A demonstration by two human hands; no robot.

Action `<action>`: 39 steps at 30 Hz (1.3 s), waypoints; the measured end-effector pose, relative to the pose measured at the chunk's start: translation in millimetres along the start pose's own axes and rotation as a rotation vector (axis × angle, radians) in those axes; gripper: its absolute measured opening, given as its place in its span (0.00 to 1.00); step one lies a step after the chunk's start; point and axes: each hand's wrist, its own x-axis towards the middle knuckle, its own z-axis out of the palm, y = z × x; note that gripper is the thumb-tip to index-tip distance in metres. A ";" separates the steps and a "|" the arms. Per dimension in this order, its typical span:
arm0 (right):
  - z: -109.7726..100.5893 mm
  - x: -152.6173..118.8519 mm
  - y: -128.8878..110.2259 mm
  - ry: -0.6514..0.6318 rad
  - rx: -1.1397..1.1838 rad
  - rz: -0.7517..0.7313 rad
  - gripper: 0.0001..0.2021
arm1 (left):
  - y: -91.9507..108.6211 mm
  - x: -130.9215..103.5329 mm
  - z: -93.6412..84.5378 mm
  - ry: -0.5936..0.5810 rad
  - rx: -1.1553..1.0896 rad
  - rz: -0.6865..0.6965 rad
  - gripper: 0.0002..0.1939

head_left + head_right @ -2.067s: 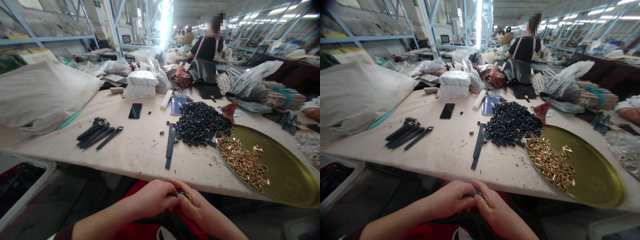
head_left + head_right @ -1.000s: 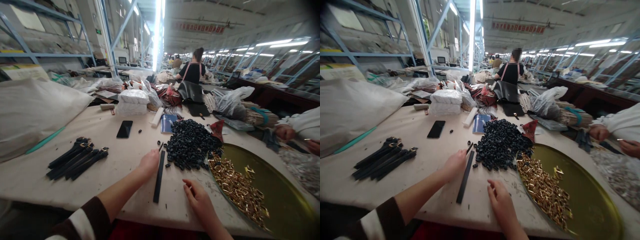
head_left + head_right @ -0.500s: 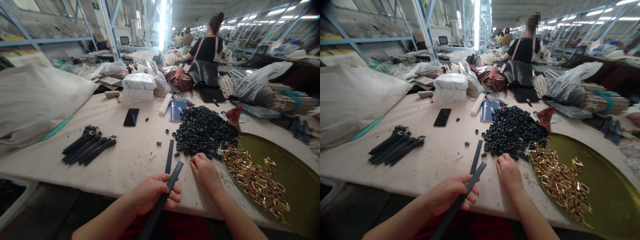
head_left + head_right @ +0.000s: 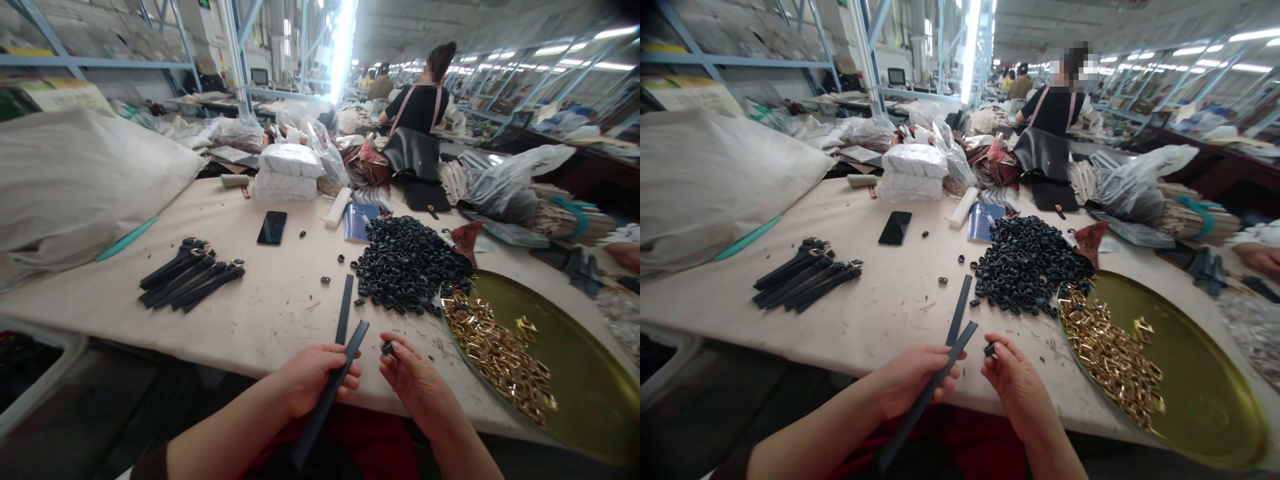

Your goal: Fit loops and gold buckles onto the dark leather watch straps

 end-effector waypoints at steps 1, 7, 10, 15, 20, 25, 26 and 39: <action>4.0 -6.3 4.3 0.006 0.071 0.034 0.14 | -0.8 1.1 0.1 -0.005 -0.076 0.023 0.11; 12.5 -40.5 33.3 -0.087 0.221 0.127 0.09 | 9.1 1.7 4.1 0.177 -0.417 0.305 0.16; 8.8 -50.5 40.4 -0.033 0.277 0.131 0.08 | 16.2 -0.3 3.4 0.256 -0.480 0.375 0.16; 3.5 -62.1 49.6 0.053 0.291 0.140 0.12 | 16.9 -2.1 2.3 0.319 -0.480 0.490 0.15; 7.4 -68.1 57.4 0.003 0.302 0.146 0.16 | 5.9 -4.0 9.3 0.331 -0.419 0.559 0.15; -8.1 -48.8 35.4 0.062 0.348 0.012 0.11 | -12.5 -26.8 14.0 0.070 0.122 0.557 0.05; -13.1 -44.6 29.0 0.053 0.354 0.000 0.12 | -14.8 -32.6 13.8 -0.011 0.304 0.530 0.03; -38.3 -13.8 6.8 0.128 0.117 -0.005 0.18 | -7.4 -13.2 20.2 -0.144 1.048 0.106 0.16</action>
